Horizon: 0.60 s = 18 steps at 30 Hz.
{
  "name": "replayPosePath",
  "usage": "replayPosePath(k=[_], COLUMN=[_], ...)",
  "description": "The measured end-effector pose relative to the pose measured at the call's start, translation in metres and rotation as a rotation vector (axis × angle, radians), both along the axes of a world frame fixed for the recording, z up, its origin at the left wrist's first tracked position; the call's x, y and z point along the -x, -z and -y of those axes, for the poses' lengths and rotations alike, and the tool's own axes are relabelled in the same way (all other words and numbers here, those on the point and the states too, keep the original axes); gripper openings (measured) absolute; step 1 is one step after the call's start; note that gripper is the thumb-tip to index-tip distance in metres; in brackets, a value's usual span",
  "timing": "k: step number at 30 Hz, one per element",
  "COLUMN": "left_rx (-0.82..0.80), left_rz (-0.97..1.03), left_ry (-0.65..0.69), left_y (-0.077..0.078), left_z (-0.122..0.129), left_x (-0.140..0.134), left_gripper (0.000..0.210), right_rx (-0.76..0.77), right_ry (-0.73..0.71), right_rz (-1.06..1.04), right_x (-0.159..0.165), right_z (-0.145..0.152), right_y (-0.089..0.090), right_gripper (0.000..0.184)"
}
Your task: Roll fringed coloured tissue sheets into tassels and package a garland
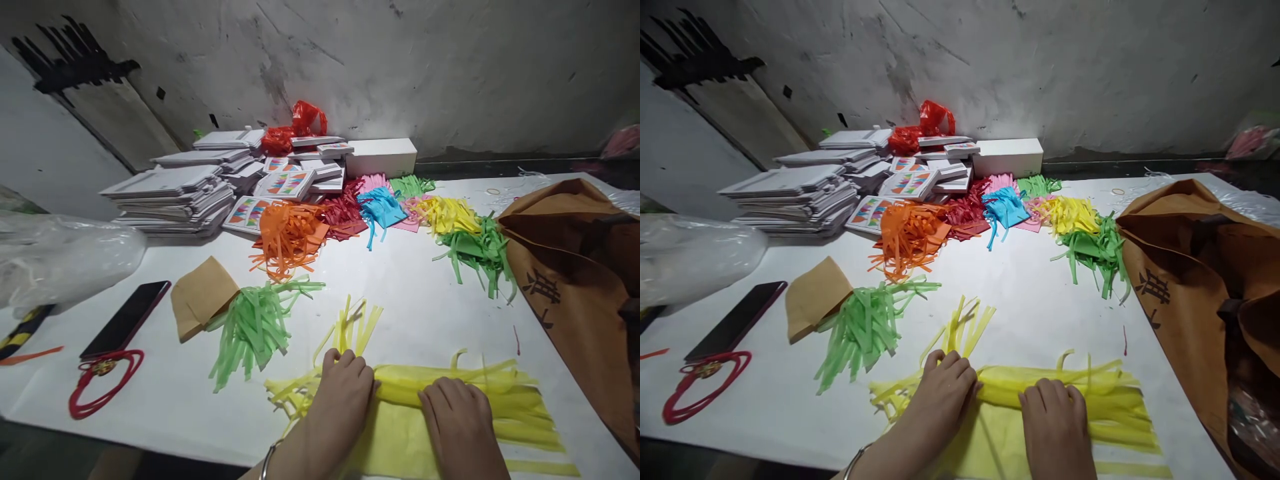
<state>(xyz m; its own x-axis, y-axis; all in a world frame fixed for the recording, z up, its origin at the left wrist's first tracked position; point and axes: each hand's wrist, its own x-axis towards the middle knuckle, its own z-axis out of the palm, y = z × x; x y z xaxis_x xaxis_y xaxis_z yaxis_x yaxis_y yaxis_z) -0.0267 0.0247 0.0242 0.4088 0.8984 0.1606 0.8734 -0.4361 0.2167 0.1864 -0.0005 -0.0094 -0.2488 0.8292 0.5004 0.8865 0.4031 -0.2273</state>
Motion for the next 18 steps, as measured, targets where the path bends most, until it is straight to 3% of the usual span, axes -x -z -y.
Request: replayPosePath(k=[3, 6, 8, 11, 13, 18], left_rx=[0.059, 0.109, 0.116, 0.102, 0.066, -0.033], left_rz=[-0.076, -0.102, -0.087, -0.023, 0.041, 0.108], left_ry=[-0.083, -0.116, -0.127, -0.125, -0.054, 0.207], left_y=[-0.002, -0.002, -0.004, -0.008, -0.01, -0.005], left_z=[-0.005, -0.007, -0.007, -0.006, -0.004, 0.002], left_x=[-0.007, -0.012, -0.013, -0.01, -0.006, 0.006], left_gripper=[0.021, 0.019, 0.017, 0.011, 0.008, 0.015], right_rx=[0.023, -0.034, -0.095, -0.089, -0.075, -0.048], right_ry=[0.125, 0.137, 0.016, -0.263, -0.329, -0.294], right_rz=[0.065, 0.074, -0.008, -0.118, -0.127, -0.172], right_x=[0.004, 0.003, 0.005, 0.013, 0.018, 0.026], right_z=[-0.007, -0.01, -0.01, -0.008, -0.008, -0.011], right_y=[-0.001, -0.006, -0.01, -0.012, -0.013, -0.016], right_gripper=[0.034, 0.019, 0.014, 0.021, 0.025, 0.022])
